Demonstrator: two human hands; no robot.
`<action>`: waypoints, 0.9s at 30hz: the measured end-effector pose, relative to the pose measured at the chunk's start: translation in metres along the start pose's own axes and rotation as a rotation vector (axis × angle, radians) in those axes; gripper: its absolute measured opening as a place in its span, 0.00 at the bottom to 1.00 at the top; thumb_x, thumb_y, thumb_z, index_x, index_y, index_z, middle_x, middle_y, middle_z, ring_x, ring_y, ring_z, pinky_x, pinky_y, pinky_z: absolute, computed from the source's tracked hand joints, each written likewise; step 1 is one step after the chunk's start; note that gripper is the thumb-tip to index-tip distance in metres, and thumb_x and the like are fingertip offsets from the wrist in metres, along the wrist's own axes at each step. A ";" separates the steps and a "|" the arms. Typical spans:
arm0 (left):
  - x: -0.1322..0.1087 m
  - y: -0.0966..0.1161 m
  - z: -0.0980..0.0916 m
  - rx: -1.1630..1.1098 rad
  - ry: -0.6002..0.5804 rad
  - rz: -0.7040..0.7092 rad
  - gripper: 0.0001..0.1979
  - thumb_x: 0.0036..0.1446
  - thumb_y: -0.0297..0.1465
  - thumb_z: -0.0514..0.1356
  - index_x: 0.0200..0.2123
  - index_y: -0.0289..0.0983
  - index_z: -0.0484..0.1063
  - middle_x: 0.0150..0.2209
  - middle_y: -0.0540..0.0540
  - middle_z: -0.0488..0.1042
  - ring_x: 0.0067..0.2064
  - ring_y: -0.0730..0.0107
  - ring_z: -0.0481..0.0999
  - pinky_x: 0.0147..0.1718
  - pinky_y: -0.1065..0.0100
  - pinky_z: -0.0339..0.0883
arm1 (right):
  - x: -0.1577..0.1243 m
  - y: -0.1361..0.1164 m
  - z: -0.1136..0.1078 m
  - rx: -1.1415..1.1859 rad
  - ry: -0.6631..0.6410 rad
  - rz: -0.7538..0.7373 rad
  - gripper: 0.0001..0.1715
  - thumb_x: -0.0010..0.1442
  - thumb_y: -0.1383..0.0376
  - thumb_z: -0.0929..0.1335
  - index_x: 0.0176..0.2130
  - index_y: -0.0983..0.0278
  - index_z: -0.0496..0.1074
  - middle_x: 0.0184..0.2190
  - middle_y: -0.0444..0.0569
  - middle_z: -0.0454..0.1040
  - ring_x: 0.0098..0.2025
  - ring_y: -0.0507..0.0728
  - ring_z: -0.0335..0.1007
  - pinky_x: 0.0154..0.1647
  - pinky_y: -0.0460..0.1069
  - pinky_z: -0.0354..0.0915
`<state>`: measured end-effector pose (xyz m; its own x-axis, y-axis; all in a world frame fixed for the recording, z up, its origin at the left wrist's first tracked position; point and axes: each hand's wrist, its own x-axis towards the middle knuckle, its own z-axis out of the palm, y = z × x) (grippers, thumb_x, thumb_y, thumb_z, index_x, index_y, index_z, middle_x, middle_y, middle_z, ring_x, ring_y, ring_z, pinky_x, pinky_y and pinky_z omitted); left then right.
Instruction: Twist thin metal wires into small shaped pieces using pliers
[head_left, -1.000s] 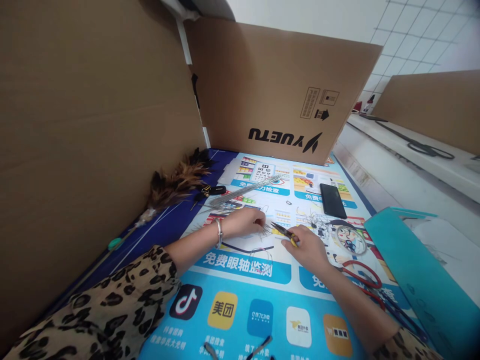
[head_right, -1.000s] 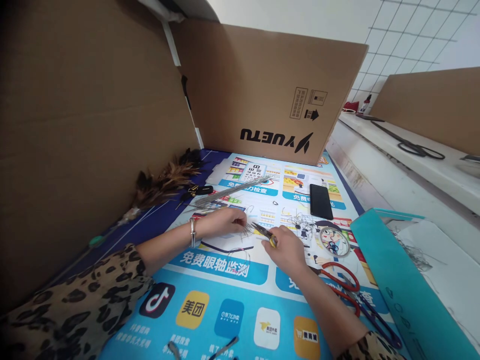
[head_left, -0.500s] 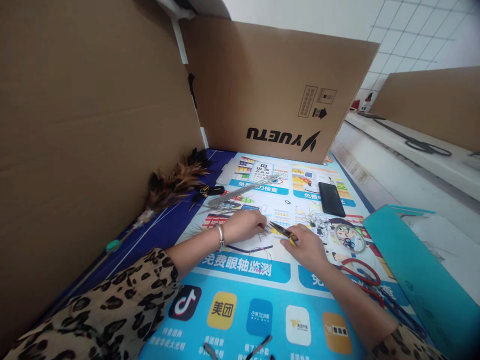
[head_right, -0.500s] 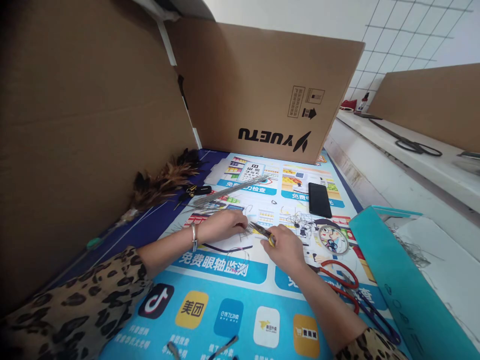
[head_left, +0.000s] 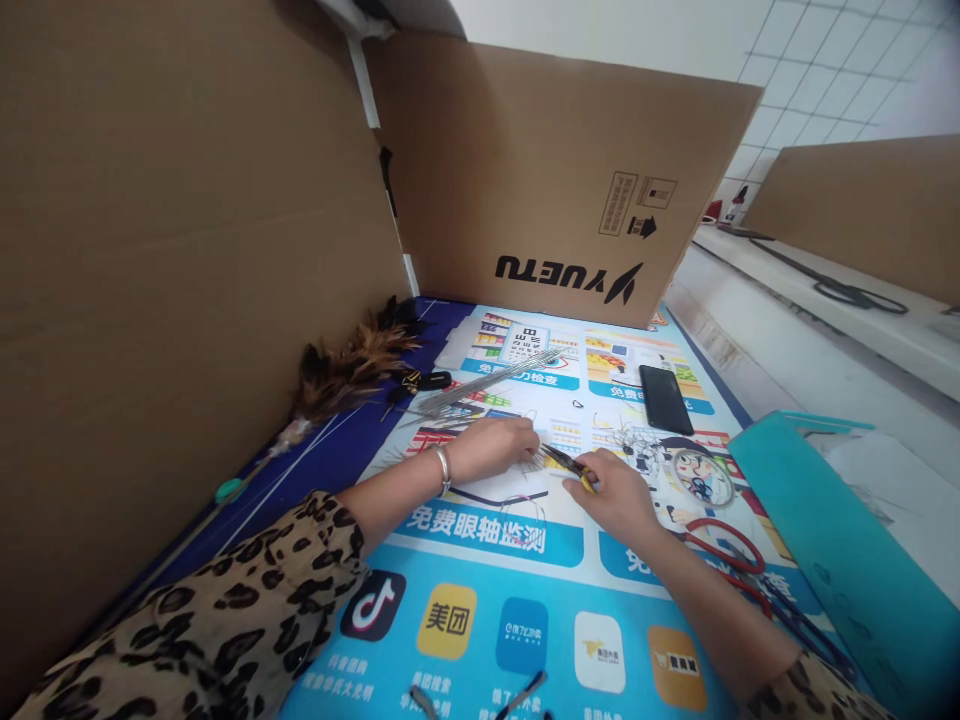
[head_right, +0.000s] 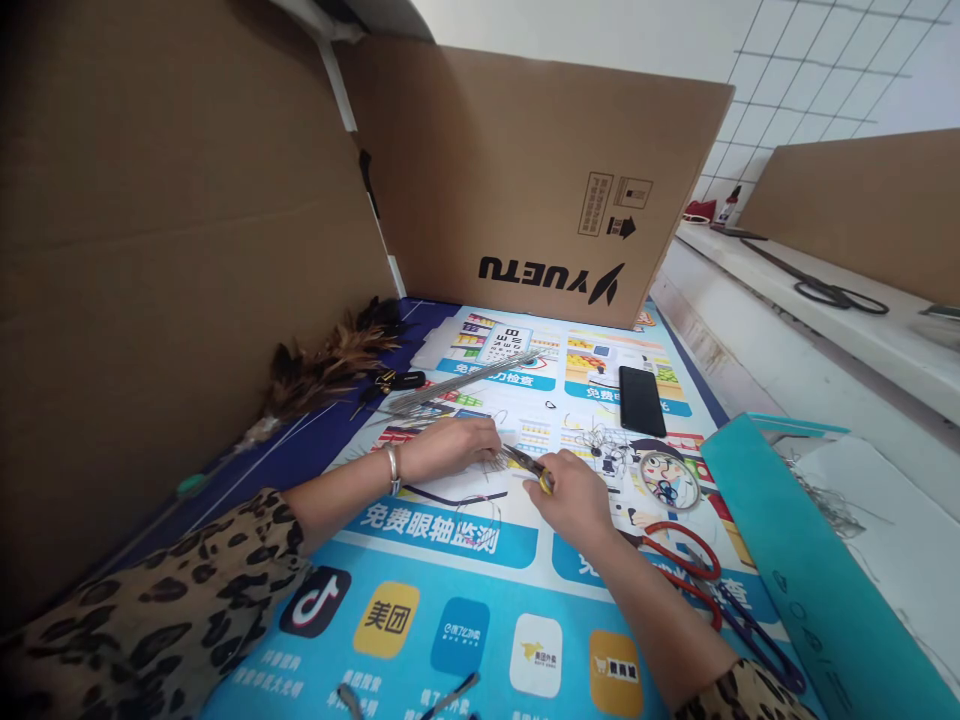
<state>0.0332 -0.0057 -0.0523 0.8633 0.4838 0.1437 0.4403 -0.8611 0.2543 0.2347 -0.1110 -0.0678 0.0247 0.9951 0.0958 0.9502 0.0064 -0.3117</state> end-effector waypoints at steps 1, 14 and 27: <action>0.000 -0.001 -0.001 -0.007 0.005 -0.001 0.10 0.58 0.32 0.50 0.35 0.40 0.70 0.37 0.48 0.70 0.38 0.70 0.70 0.34 0.72 0.58 | 0.000 0.000 0.000 0.003 0.006 -0.002 0.16 0.54 0.53 0.63 0.40 0.58 0.68 0.32 0.45 0.66 0.35 0.53 0.62 0.32 0.45 0.53; 0.002 -0.002 -0.005 -0.096 0.076 -0.034 0.08 0.57 0.30 0.50 0.35 0.37 0.68 0.35 0.47 0.72 0.35 0.69 0.70 0.34 0.71 0.59 | 0.000 0.003 0.002 0.024 0.033 -0.005 0.17 0.53 0.54 0.63 0.41 0.58 0.68 0.34 0.45 0.67 0.35 0.53 0.63 0.31 0.45 0.53; 0.003 -0.002 -0.003 -0.211 0.209 0.002 0.10 0.58 0.27 0.49 0.37 0.37 0.69 0.38 0.47 0.72 0.39 0.70 0.70 0.38 0.71 0.61 | -0.001 0.002 0.005 0.015 0.053 -0.017 0.15 0.53 0.55 0.64 0.40 0.58 0.68 0.34 0.44 0.68 0.37 0.53 0.64 0.33 0.45 0.55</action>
<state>0.0344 -0.0021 -0.0498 0.7847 0.5230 0.3328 0.3591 -0.8211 0.4438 0.2353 -0.1113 -0.0730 0.0249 0.9882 0.1511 0.9460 0.0256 -0.3232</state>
